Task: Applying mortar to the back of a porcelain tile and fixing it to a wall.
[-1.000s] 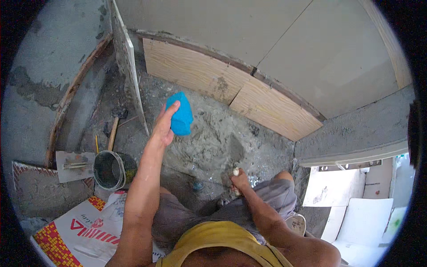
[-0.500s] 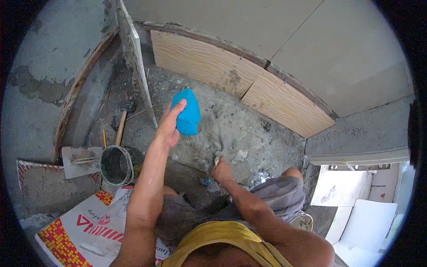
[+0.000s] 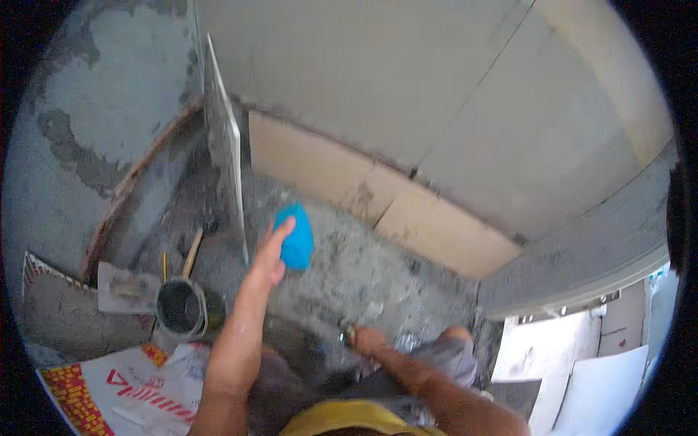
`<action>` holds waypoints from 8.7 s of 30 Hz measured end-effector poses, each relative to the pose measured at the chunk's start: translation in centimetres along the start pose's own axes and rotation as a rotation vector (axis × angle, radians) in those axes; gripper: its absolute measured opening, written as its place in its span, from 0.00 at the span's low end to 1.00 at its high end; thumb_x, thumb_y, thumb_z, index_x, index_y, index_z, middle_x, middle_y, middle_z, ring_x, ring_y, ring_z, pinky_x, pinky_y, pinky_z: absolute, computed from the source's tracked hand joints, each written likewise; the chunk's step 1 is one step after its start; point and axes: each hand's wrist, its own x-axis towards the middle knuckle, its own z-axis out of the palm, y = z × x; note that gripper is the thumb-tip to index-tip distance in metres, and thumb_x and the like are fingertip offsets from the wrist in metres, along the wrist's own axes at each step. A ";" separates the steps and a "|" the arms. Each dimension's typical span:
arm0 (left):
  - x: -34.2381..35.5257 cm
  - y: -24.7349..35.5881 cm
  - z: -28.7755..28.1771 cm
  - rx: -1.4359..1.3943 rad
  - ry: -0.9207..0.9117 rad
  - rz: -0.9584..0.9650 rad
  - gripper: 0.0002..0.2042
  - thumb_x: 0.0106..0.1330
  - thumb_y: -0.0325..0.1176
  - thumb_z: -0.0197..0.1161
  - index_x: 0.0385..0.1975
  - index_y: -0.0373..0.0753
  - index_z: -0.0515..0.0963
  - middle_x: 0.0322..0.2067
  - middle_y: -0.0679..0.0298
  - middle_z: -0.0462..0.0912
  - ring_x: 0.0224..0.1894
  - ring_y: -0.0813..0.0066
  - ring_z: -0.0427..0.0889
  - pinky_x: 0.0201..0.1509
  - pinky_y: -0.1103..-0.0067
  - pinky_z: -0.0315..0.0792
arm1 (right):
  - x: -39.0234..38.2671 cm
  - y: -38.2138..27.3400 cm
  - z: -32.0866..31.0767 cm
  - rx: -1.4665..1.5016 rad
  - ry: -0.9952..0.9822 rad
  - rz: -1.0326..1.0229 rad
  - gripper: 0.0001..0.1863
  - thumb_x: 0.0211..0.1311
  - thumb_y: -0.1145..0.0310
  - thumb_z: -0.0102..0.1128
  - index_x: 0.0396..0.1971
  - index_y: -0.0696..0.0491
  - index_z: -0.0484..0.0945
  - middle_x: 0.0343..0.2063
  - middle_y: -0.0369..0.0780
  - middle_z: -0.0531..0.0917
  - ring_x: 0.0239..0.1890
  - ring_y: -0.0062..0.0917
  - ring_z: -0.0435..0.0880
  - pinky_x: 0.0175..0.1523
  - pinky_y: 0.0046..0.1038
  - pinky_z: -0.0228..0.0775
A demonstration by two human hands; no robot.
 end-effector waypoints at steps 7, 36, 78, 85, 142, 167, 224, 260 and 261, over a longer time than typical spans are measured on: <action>-0.9 -1.7 -0.2 0.026 -0.014 -0.004 0.36 0.60 0.48 0.65 0.65 0.40 0.57 0.58 0.56 0.70 0.58 0.60 0.72 0.58 0.62 0.71 | 2.1 -0.6 0.9 0.160 0.075 -0.005 0.31 0.64 0.47 0.41 0.56 0.56 0.65 0.34 0.55 0.82 0.39 0.50 0.82 0.44 0.48 0.73; -2.1 -0.8 -1.1 0.022 0.000 -0.035 0.34 0.60 0.43 0.67 0.63 0.43 0.60 0.55 0.58 0.72 0.55 0.61 0.75 0.56 0.65 0.72 | 15.6 9.5 -5.3 0.214 0.370 0.039 0.29 0.47 0.57 0.64 0.48 0.60 0.74 0.36 0.51 0.83 0.36 0.39 0.85 0.40 0.40 0.76; -1.6 1.3 -2.2 -0.021 -0.006 -0.025 0.36 0.60 0.48 0.65 0.64 0.38 0.59 0.58 0.58 0.69 0.58 0.65 0.71 0.60 0.68 0.67 | -0.7 -0.5 5.3 0.995 0.438 0.364 0.14 0.55 0.69 0.57 0.39 0.58 0.67 0.22 0.48 0.78 0.22 0.34 0.81 0.28 0.39 0.73; -3.5 1.2 -1.5 0.013 -0.050 0.000 0.36 0.60 0.48 0.65 0.64 0.39 0.59 0.57 0.58 0.70 0.58 0.65 0.71 0.59 0.69 0.69 | 7.7 -6.9 6.1 1.743 0.356 0.356 0.07 0.55 0.71 0.56 0.29 0.55 0.67 0.14 0.39 0.71 0.10 0.25 0.71 0.12 0.31 0.64; -2.7 1.0 -1.9 0.038 -0.029 -0.020 0.35 0.61 0.47 0.65 0.64 0.38 0.60 0.57 0.58 0.70 0.58 0.66 0.71 0.60 0.69 0.68 | 6.6 -12.7 3.0 1.418 0.560 0.654 0.17 0.54 0.67 0.59 0.40 0.61 0.70 0.25 0.47 0.79 0.21 0.35 0.80 0.27 0.36 0.72; -2.2 -0.1 -0.5 0.040 -0.084 -0.022 0.34 0.61 0.50 0.64 0.62 0.38 0.62 0.55 0.59 0.72 0.55 0.67 0.73 0.56 0.69 0.70 | 16.9 -9.0 5.6 1.164 0.311 0.178 0.22 0.60 0.62 0.55 0.50 0.61 0.68 0.20 0.42 0.77 0.15 0.28 0.76 0.21 0.32 0.68; -17.0 -4.2 17.0 0.840 -1.302 0.385 0.30 0.62 0.37 0.61 0.63 0.34 0.60 0.59 0.46 0.68 0.63 0.54 0.66 0.66 0.65 0.60 | -35.8 16.8 -9.7 1.627 0.449 0.172 0.34 0.59 0.46 0.54 0.60 0.53 0.66 0.52 0.45 0.76 0.52 0.35 0.76 0.54 0.40 0.70; -21.9 17.1 -37.0 2.762 0.488 -0.417 0.13 0.64 0.36 0.52 0.43 0.38 0.79 0.32 0.62 0.84 0.40 0.68 0.82 0.63 0.61 0.53 | 11.4 -7.7 7.6 1.347 0.026 0.558 0.22 0.60 0.49 0.57 0.34 0.56 0.75 0.23 0.42 0.78 0.17 0.32 0.77 0.16 0.35 0.68; -23.1 18.1 -35.0 2.723 0.554 -0.299 0.14 0.61 0.37 0.56 0.42 0.37 0.79 0.31 0.62 0.84 0.38 0.66 0.83 0.63 0.61 0.54 | 10.9 -8.0 6.8 1.349 0.019 0.543 0.22 0.60 0.49 0.57 0.34 0.56 0.75 0.23 0.42 0.78 0.17 0.32 0.77 0.16 0.35 0.68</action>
